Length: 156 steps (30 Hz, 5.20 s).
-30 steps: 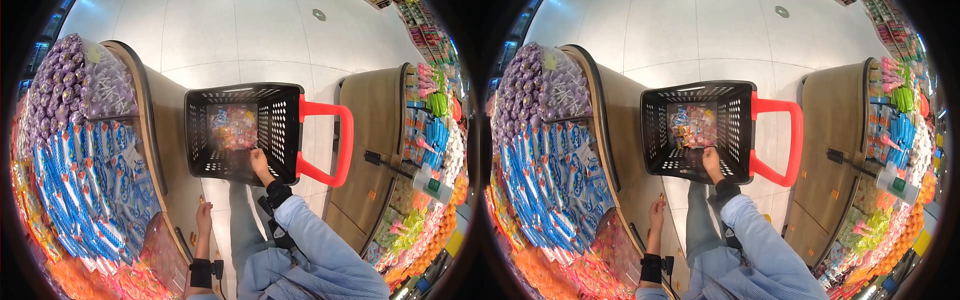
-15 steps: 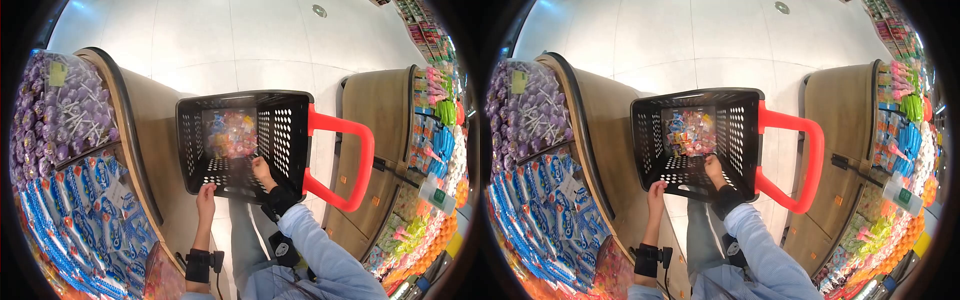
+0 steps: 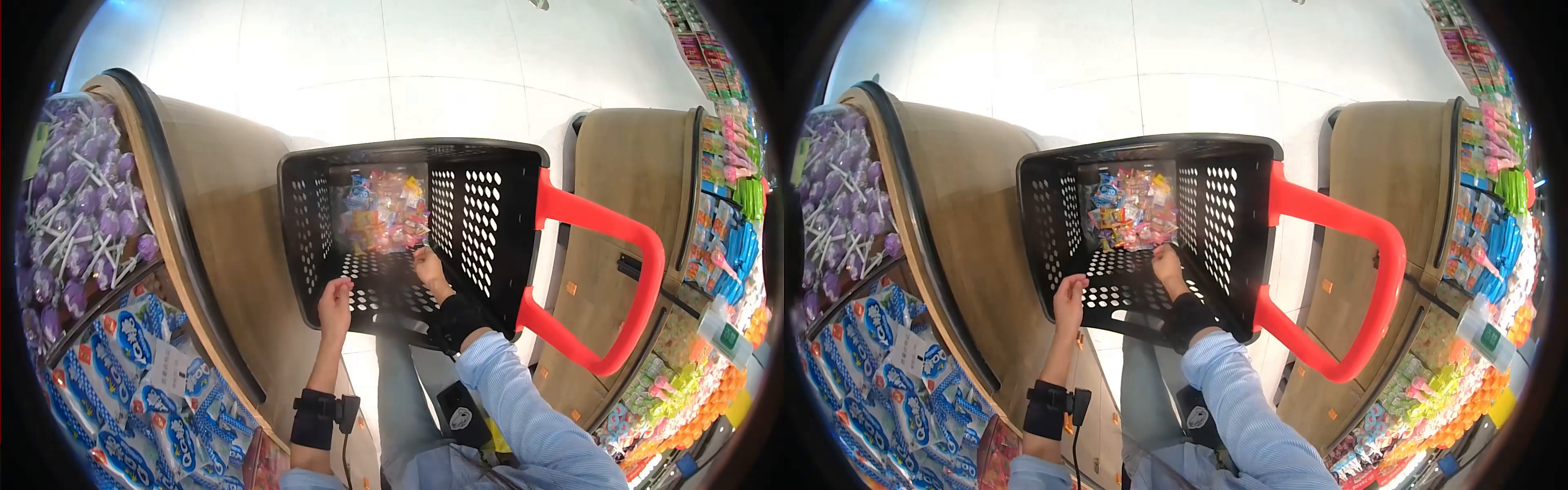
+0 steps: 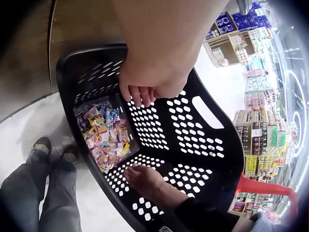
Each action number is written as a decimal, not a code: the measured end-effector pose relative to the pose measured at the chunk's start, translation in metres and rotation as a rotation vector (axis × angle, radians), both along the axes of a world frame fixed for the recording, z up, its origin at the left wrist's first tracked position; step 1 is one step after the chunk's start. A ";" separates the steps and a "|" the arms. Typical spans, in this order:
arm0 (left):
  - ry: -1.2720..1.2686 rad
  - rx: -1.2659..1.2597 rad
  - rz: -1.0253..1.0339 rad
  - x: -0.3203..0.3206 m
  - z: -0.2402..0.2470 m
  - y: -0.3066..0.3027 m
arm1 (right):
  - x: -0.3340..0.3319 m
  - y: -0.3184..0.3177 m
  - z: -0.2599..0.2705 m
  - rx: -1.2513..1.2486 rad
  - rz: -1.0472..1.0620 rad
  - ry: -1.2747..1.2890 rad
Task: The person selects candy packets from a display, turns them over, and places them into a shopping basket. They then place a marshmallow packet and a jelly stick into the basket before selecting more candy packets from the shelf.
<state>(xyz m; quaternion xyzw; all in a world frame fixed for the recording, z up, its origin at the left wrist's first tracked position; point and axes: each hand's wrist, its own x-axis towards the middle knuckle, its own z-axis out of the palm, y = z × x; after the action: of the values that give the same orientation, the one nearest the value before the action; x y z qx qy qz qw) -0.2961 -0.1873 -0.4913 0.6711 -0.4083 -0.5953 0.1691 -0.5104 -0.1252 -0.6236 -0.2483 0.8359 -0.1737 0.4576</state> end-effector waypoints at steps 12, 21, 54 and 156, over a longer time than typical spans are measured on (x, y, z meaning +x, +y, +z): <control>0.039 0.084 0.114 -0.015 -0.063 -0.044 | -0.002 -0.033 -0.061 -0.085 0.198 -0.121; 0.152 0.088 0.116 -0.028 -0.063 -0.053 | 0.007 -0.033 -0.128 0.008 0.441 -0.051; 0.246 0.101 0.060 -0.037 -0.051 -0.050 | 0.021 -0.035 -0.186 0.256 0.727 0.096; -0.137 -0.757 0.297 0.196 0.612 0.344 | 0.254 0.150 0.683 -0.439 1.259 -1.167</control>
<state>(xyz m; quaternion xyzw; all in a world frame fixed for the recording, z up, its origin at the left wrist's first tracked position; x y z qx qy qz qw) -0.1005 0.1568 0.1205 0.6512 -0.5075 -0.3262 0.4604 -0.2561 0.0248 0.0595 -0.6161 0.1254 -0.1454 0.7639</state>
